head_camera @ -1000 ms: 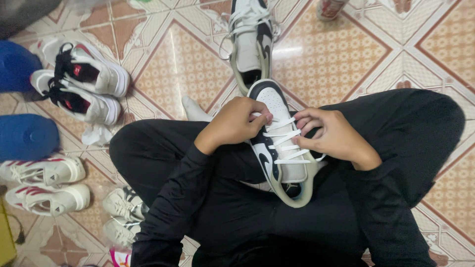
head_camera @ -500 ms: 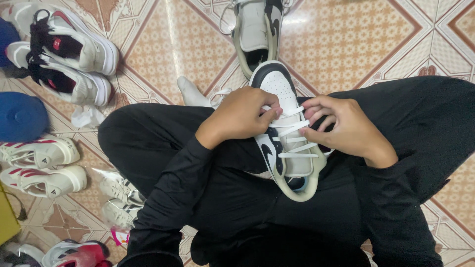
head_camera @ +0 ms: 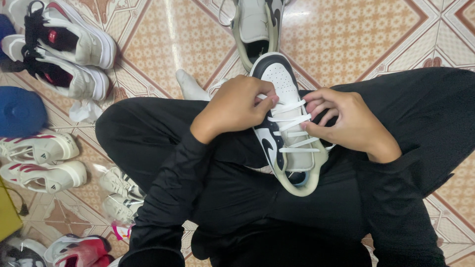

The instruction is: Threading shoelaces through the eyelets of a sneaker while sitting on the floor.

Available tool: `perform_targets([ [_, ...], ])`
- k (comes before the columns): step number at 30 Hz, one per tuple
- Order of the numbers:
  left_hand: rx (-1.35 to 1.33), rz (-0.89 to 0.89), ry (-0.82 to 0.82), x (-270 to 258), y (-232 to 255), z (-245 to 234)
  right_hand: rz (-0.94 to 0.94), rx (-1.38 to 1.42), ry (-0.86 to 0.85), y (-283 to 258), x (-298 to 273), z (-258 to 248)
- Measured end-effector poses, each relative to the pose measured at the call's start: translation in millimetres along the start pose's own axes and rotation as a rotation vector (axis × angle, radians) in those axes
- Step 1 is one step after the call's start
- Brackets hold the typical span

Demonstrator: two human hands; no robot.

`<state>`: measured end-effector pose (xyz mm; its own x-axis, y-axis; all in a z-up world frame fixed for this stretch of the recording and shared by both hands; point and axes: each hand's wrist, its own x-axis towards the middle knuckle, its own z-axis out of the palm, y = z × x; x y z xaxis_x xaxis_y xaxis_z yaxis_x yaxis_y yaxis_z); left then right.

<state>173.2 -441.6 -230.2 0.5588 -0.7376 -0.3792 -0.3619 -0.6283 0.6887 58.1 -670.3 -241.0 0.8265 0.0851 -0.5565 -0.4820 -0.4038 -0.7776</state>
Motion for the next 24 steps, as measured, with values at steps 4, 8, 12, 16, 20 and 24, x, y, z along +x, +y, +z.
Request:
perform_targets([
  [4, 0.02, -0.006, -0.025, 2, 4, 7, 0.008, -0.011, -0.006, -5, -2, 0],
  [8, 0.058, 0.007, -0.041, 7, 7, 10, 0.026, -0.036, -0.017, -9, -2, 0],
  [12, 0.076, 0.038, -0.084, 14, 8, 14, -0.07, -0.072, -0.032, -3, 0, 1],
  [16, 0.08, 0.045, -0.111, 19, 14, 18, -0.092, -0.059, -0.037, -2, 0, 1],
  [20, 0.132, 0.017, -0.1, 24, 15, 27, -0.082, -0.046, -0.017, -2, -2, 2],
  [24, 0.021, -0.057, -0.092, 23, 19, 28, -0.111, -0.026, 0.002, 5, -3, 5],
])
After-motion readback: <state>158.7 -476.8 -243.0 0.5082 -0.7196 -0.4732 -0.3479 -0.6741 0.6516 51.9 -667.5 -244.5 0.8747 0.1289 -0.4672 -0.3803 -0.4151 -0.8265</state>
